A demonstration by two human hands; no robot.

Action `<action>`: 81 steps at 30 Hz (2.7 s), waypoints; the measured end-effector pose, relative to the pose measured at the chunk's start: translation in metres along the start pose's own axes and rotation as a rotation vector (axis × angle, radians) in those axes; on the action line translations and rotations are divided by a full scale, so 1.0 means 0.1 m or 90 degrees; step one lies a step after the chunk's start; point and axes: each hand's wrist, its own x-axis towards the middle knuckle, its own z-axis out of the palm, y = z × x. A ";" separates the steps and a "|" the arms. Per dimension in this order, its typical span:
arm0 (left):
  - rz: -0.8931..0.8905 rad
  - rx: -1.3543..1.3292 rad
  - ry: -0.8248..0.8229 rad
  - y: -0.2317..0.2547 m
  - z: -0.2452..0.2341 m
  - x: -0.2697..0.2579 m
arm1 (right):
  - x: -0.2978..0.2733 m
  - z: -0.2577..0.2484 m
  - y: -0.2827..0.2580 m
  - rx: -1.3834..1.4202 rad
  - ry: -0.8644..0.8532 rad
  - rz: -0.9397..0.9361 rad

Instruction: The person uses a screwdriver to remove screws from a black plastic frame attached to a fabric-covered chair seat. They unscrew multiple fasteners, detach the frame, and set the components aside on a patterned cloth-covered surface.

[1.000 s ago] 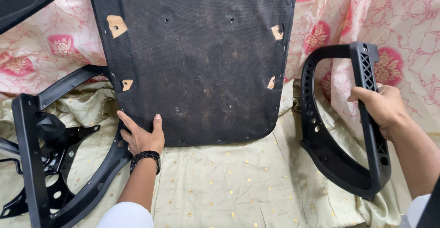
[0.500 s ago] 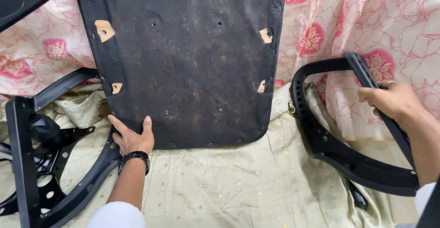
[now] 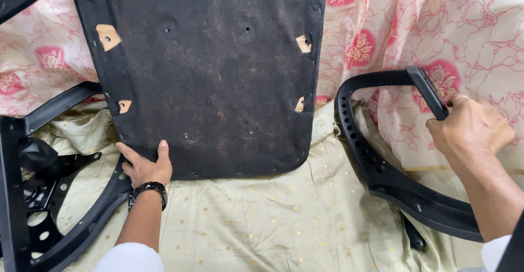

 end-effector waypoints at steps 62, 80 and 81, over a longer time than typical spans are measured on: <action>0.357 -0.496 0.127 1.10 -0.26 0.48 | 0.38 0.01 -1.81 1.038 -0.478 -0.093; 0.324 -0.412 0.208 1.27 -0.04 0.45 | 0.51 0.19 -1.67 1.077 -0.487 -0.086; 0.323 -0.423 0.205 1.24 -0.03 0.45 | 0.50 0.20 -1.70 1.083 -0.492 -0.083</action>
